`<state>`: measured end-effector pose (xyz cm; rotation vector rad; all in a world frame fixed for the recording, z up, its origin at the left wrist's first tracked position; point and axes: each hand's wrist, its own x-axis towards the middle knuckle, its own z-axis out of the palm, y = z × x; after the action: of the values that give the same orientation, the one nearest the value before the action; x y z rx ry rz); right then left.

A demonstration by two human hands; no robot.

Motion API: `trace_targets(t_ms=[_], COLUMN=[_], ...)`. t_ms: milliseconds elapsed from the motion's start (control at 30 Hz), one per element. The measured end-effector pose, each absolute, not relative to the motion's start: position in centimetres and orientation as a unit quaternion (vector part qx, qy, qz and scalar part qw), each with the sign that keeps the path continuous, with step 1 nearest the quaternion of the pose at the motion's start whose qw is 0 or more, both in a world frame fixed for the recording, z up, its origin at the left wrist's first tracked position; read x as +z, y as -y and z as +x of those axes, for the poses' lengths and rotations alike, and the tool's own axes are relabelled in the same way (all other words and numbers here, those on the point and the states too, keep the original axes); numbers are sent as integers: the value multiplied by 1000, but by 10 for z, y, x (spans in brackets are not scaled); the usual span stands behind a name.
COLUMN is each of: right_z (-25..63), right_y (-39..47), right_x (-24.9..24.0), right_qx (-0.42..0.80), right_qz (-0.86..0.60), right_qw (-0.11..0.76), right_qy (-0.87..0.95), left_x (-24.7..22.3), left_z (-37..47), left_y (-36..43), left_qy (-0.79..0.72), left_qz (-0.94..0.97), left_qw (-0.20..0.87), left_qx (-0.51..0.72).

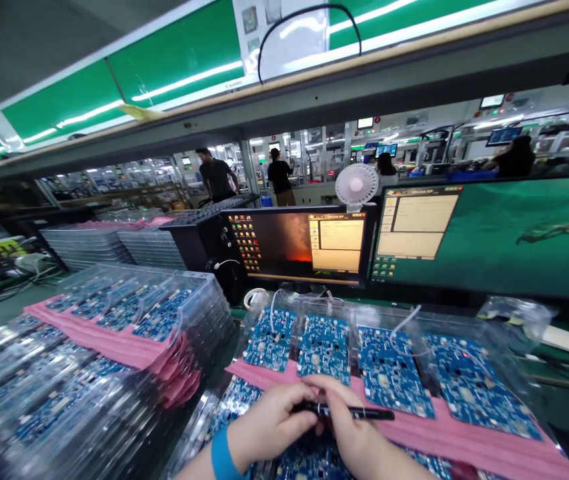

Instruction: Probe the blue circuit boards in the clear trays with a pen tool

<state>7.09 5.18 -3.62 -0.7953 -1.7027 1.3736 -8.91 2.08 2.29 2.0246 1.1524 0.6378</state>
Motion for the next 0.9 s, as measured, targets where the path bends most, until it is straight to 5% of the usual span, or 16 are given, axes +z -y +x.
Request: trace_targets(t_ms=[133,267,433,533,900], right_z=[80,80,73,71,72], right_y=[-52,-54,-49,-48,-50], right_x=[-39,-28,-23,-24,-20], right_qx=[452,488,548,542,539], right_qz=[-327,-387,-363,-358,-322], right_qw=[367,295,302,300,315], right_qy=[744,724,691,699,712], left_x=[14,13,17,16,-9], left_z=[-89,-91,-109,-130,-147], left_y=[-22,-27,-49,-74,-108], left_qy=[-435,-445,-596,-738,-758], left_qz=[743,734,696,622,649], left_qw=[437,437,236,83,11], left_qx=[261,271,323,249,70])
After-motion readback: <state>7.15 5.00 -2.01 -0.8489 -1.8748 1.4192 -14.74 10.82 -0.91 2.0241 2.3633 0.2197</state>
